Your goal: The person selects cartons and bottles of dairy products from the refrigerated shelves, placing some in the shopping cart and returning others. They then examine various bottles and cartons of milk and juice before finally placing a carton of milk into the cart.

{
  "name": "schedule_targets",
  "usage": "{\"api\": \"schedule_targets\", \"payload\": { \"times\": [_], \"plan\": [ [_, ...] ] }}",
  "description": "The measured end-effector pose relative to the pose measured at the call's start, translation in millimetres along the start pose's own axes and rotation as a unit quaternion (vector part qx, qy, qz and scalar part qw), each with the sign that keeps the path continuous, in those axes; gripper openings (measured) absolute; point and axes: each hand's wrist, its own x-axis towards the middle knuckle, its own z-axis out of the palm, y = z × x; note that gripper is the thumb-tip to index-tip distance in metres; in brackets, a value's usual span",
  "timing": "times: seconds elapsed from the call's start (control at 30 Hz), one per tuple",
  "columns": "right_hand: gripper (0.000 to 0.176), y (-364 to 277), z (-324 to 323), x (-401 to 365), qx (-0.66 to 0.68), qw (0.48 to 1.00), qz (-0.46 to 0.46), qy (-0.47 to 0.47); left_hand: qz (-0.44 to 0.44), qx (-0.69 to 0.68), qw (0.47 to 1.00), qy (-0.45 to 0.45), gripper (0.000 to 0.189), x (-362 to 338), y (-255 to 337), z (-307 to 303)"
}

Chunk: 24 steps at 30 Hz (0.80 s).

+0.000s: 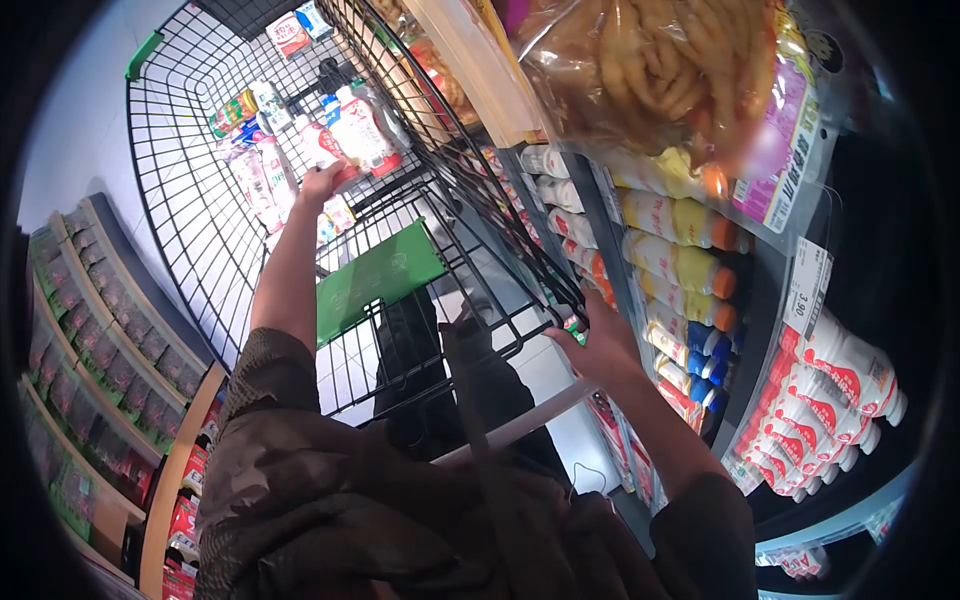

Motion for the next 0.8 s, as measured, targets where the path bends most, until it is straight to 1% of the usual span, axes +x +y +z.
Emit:
{"api": "schedule_targets", "payload": {
  "times": [0.03,0.07,0.1,0.17,0.2,0.3,0.33,0.37,0.43,0.47,0.5,0.57,0.63,0.67,0.7,0.8],
  "plan": [
    [0.078,0,1,1,0.004,1.0,-0.003,0.001,-0.011,-0.109,0.992,-0.06,0.055,-6,1,-4],
    [0.077,1,0,1,0.008,1.0,-0.007,0.002,-0.032,-0.187,0.974,-0.126,0.04,-14,0,-9],
    [0.075,1,0,1,0.011,1.0,-0.01,0.003,-0.022,-0.258,0.941,-0.216,0.036,-35,9,-10],
    [0.071,4,2,2,0.009,0.999,-0.029,0.014,-0.015,-0.249,0.939,-0.237,0.034,-57,7,-13],
    [0.068,6,2,2,0.008,0.999,-0.039,0.021,-0.034,-0.216,0.95,-0.221,0.036,-99,34,-12],
    [0.066,4,0,-1,0.038,0.992,-0.108,0.057,-0.038,-0.228,0.924,-0.305,0.045,-145,46,-18],
    [0.065,2,-2,-4,0.038,0.989,-0.126,0.071,-0.001,-0.245,0.911,-0.333,0.048,-165,52,-15],
    [0.064,0,-4,-5,0.03,0.989,-0.127,0.074,-0.04,-0.226,0.924,-0.305,0.045,-180,54,-18],
    [0.062,4,-2,-4,0.014,0.989,-0.126,0.081,-0.018,-0.234,0.921,-0.31,0.045,-219,64,-13],
    [0.059,11,2,-1,0.028,0.983,-0.154,0.094,-0.014,-0.225,0.922,-0.315,0.05,-238,69,-13],
    [0.058,12,2,-3,0.019,0.983,-0.155,0.097,-0.034,-0.219,0.912,-0.344,0.053,-243,63,-14],
    [0.058,6,-1,-7,-0.002,0.983,-0.149,0.11,-0.021,-0.24,0.91,-0.337,0.049,-279,66,-8],
    [0.058,11,0,-8,0.079,0.976,-0.179,0.099,0.024,-0.22,0.912,-0.346,0.058,-324,76,0],
    [0.058,17,4,-2,0.04,0.974,-0.193,0.115,0.052,-0.223,0.904,-0.362,0.063,-326,67,4],
    [0.059,16,3,-4,0.008,0.974,-0.188,0.128,0.071,-0.223,0.9,-0.368,0.066,-345,71,9],
    [0.064,13,-6,-15,0.012,0.977,-0.179,0.116,0.103,-0.193,0.922,-0.321,0.068,-394,81,27]
  ]
}}
